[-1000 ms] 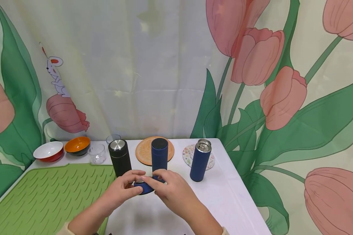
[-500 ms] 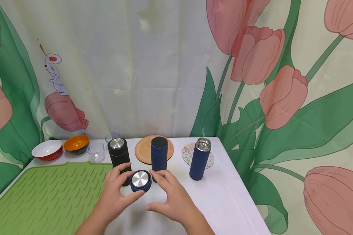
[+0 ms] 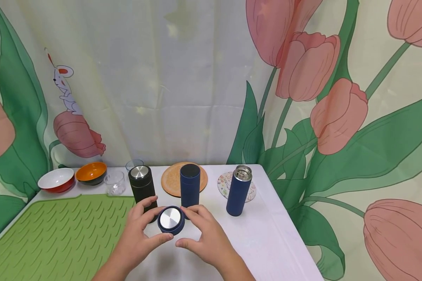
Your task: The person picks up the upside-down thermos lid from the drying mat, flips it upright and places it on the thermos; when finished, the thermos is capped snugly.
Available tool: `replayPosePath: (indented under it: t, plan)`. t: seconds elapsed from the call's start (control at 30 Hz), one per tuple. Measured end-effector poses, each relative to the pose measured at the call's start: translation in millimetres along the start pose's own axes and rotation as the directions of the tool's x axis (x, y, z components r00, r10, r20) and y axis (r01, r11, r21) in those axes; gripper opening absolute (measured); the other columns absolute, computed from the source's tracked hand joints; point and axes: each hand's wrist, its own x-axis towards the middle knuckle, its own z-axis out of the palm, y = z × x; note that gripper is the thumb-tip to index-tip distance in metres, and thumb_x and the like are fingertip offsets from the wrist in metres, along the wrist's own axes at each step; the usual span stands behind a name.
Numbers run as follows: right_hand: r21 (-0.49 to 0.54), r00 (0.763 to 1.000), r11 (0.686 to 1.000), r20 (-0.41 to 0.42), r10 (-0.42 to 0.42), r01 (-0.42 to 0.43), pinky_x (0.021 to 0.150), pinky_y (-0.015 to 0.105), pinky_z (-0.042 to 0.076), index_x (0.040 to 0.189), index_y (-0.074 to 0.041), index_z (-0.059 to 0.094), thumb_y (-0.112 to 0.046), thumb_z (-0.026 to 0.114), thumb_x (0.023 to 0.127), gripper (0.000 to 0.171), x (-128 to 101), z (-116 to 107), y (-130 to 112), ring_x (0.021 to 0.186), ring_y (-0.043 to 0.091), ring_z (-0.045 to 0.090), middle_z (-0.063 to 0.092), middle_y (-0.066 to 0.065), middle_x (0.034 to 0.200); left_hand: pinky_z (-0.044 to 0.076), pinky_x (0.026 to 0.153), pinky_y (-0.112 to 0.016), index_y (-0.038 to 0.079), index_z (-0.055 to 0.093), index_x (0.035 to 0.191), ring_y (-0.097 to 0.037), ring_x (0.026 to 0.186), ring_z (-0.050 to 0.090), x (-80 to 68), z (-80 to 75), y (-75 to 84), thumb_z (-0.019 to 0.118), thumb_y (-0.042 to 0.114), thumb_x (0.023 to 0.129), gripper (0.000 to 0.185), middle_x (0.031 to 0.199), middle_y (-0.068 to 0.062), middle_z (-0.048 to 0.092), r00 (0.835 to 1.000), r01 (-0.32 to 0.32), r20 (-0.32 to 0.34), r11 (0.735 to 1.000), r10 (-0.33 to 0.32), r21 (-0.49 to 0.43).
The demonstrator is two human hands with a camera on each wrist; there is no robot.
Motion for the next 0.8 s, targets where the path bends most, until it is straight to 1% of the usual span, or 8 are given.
replayPosePath:
  t: [0.1, 0.17, 0.27, 0.37, 0.47, 0.6, 0.73, 0.8]
  plan:
    - [0.001, 0.999, 1.000, -0.030, -0.026, 0.026, 0.093, 0.031, 0.058, 0.148, -0.027, 0.064, -0.042, 0.088, 0.083, 0.071, -0.2, 0.1, 1.9, 0.118, 0.009, 0.062, 0.063, -0.012, 0.137, 0.039, 0.105, -0.069, 0.030, 0.078, 0.122, -0.035, 0.143, 0.040, -1.1, 1.3, 1.2, 0.097, 0.052, 0.070, 0.059, 0.155, -0.004, 0.052, 1.000, -0.017, -0.006, 1.000, 0.017, -0.009]
    - [0.014, 0.998, 0.999, -0.048, -0.036, 0.036, 0.091, 0.030, 0.058, 0.146, -0.025, 0.066, -0.040, 0.087, 0.085, 0.066, -0.2, 0.1, 2.9, 0.117, 0.010, 0.062, 0.065, -0.010, 0.136, 0.039, 0.105, -0.068, 0.032, 0.078, 0.122, -0.034, 0.143, 0.040, -1.7, 2.8, 2.0, 0.097, 0.050, 0.070, 0.059, 0.155, -0.003, 0.052, 1.000, -0.024, -0.005, 1.000, 0.024, -0.014]
    - [0.044, 0.997, 0.998, -0.064, -0.044, 0.047, 0.089, 0.030, 0.058, 0.145, -0.022, 0.067, -0.036, 0.087, 0.087, 0.063, -0.3, 0.7, 4.0, 0.116, 0.011, 0.063, 0.067, -0.005, 0.133, 0.038, 0.107, -0.068, 0.037, 0.077, 0.124, -0.033, 0.145, 0.039, -3.5, 5.5, 3.8, 0.097, 0.050, 0.071, 0.058, 0.156, -0.001, 0.052, 1.000, -0.013, 0.006, 1.000, 0.013, -0.024]
    - [0.073, 0.997, 0.996, -0.072, -0.039, 0.044, 0.088, 0.029, 0.058, 0.146, -0.021, 0.066, -0.034, 0.086, 0.088, 0.063, -1.1, 1.9, 4.3, 0.116, 0.010, 0.062, 0.068, -0.003, 0.133, 0.037, 0.107, -0.069, 0.038, 0.076, 0.125, -0.033, 0.146, 0.039, -5.5, 7.4, 5.5, 0.095, 0.052, 0.072, 0.058, 0.156, 0.000, 0.052, 1.000, -0.003, 0.016, 1.000, 0.003, -0.031]
    - [0.084, 0.996, 0.995, -0.082, -0.044, 0.051, 0.087, 0.029, 0.057, 0.147, -0.022, 0.066, -0.032, 0.086, 0.088, 0.063, -2.7, 3.0, 3.6, 0.117, 0.009, 0.061, 0.067, -0.002, 0.133, 0.037, 0.107, -0.069, 0.038, 0.076, 0.124, -0.032, 0.146, 0.039, -6.6, 7.5, 7.4, 0.094, 0.054, 0.072, 0.057, 0.155, 0.000, 0.052, 1.000, -0.001, 0.015, 0.999, 0.002, -0.040]
    - [0.082, 0.993, 0.994, -0.099, -0.070, 0.078, 0.087, 0.029, 0.057, 0.145, -0.024, 0.067, -0.030, 0.086, 0.088, 0.060, -4.7, 3.4, 2.4, 0.118, 0.010, 0.061, 0.065, -0.001, 0.134, 0.041, 0.105, -0.066, 0.037, 0.077, 0.124, -0.030, 0.145, 0.041, -6.8, 7.3, 9.2, 0.095, 0.054, 0.073, 0.057, 0.155, 0.001, 0.053, 1.000, -0.005, 0.016, 0.999, 0.005, -0.046]
    - [0.079, 0.991, 0.993, -0.106, -0.079, 0.087, 0.087, 0.029, 0.057, 0.143, -0.027, 0.068, -0.030, 0.086, 0.088, 0.058, -6.1, 3.2, 3.0, 0.118, 0.010, 0.060, 0.065, -0.002, 0.133, 0.043, 0.104, -0.063, 0.039, 0.076, 0.124, -0.030, 0.143, 0.044, -7.2, 8.6, 10.0, 0.095, 0.053, 0.073, 0.057, 0.154, 0.001, 0.054, 1.000, -0.002, 0.014, 0.998, 0.003, -0.058]
    - [0.079, 0.991, 0.993, -0.109, -0.077, 0.086, 0.086, 0.029, 0.057, 0.143, -0.027, 0.068, -0.030, 0.086, 0.088, 0.058, -6.8, 2.9, 4.1, 0.118, 0.010, 0.061, 0.065, -0.003, 0.133, 0.044, 0.102, -0.062, 0.042, 0.075, 0.123, -0.030, 0.142, 0.044, -7.8, 10.1, 10.2, 0.095, 0.053, 0.073, 0.055, 0.154, 0.001, 0.054, 1.000, 0.000, 0.013, 0.997, 0.001, -0.078]
